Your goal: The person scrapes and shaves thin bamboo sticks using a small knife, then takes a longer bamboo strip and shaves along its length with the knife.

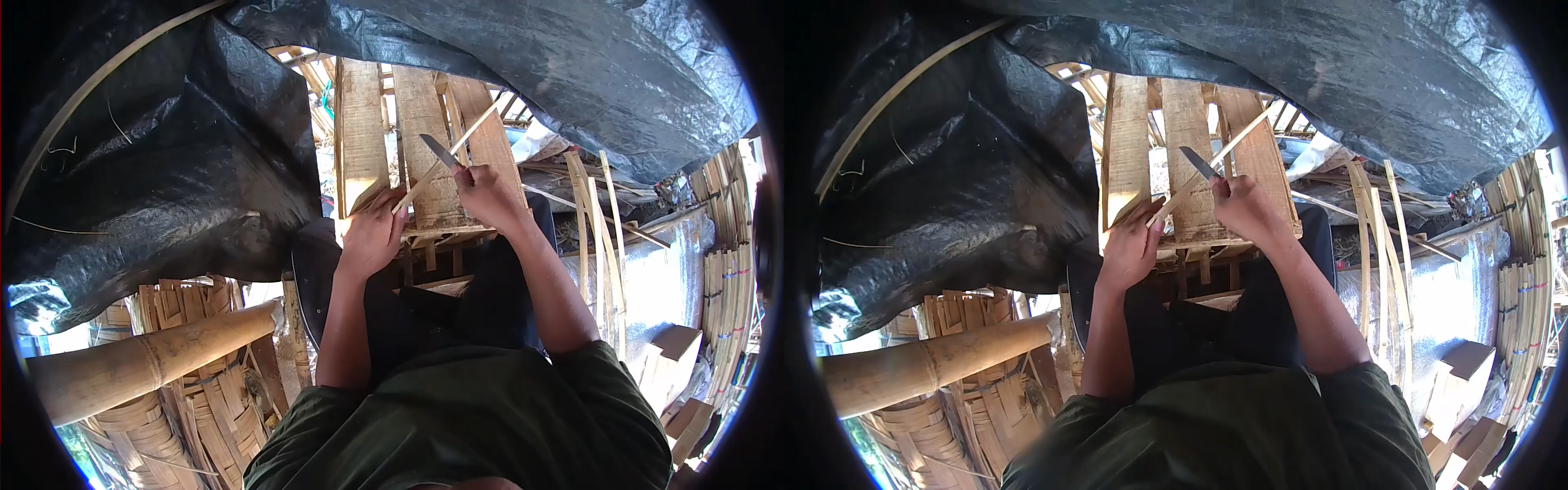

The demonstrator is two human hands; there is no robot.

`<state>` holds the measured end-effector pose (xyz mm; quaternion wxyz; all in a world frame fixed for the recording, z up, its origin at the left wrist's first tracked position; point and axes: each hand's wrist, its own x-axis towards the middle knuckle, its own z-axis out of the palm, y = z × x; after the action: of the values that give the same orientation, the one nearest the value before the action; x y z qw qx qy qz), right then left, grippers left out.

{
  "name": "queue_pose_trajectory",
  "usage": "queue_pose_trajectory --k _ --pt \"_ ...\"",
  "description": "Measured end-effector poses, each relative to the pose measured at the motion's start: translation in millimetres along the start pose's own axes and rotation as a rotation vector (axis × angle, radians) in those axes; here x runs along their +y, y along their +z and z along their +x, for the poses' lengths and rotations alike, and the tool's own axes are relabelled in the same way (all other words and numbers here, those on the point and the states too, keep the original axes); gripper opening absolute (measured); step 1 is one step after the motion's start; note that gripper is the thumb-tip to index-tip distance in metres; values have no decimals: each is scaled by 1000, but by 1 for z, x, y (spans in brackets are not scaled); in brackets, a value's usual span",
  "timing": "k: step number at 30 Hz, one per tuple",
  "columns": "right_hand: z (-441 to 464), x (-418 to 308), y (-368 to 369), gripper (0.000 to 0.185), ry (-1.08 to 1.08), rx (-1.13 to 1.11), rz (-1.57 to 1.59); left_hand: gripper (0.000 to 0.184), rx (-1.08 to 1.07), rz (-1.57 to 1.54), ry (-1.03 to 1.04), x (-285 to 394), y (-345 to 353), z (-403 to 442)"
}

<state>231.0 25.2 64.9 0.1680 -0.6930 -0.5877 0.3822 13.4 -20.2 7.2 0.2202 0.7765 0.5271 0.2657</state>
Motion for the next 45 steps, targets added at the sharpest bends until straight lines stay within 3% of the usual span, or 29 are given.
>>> queue_pose_trajectory --k 4,8,10,14,15,18,22,24,26,28,30,31,32,34,35,36,38,40,42,43,45 --pt "3 12 15 46 50 -86 26 32 1 -7 -6 1 2 0" --pt "11 26 24 49 -129 -37 14 32 54 -18 15 1 2 -2" --pt "18 15 7 48 -35 -62 12 31 49 34 25 1 2 -1" --pt "31 31 30 53 -209 109 -120 30 25 116 -17 4 1 -2" --pt "19 27 33 55 -104 -55 -56 30 26 117 -20 4 1 -3" --pt "4 9 14 56 -64 -175 -42 28 54 155 6 2 5 -5" --pt "7 3 15 55 8 -41 56 27 168 184 97 -1 10 -1" --pt "0 -1 20 54 -45 -98 27 27 199 178 125 -1 10 -4" --pt "-8 -4 23 52 -148 -205 -39 28 49 177 -1 2 7 -4" --pt "11 3 18 53 -161 -97 -85 29 125 197 47 -2 12 -3" --pt "15 0 13 52 49 -22 102 27 171 169 80 -1 11 -2" --pt "16 7 35 51 -169 102 -90 28 179 138 69 1 9 -2" --pt "18 19 48 51 -167 99 -85 28 174 141 67 -1 9 -3" --pt "-2 6 51 50 -314 -62 -47 30 150 224 43 -4 12 -4" --pt "-4 -3 31 50 -126 -201 3 30 205 151 49 -1 14 -4" --pt "8 1 27 50 -128 -201 3 30 207 152 50 5 9 -3" --pt "28 16 24 52 -80 129 82 33 56 114 -131 16 1 -2" --pt "16 15 44 50 -65 145 192 35 98 103 -109 9 4 -1" --pt "7 22 66 48 -454 381 9 36 126 85 -96 5 7 -5" --pt "16 26 46 46 -288 81 -43 38 117 68 -93 4 6 -4" --pt "34 25 36 47 -235 90 -17 40 113 51 -89 6 6 -2"
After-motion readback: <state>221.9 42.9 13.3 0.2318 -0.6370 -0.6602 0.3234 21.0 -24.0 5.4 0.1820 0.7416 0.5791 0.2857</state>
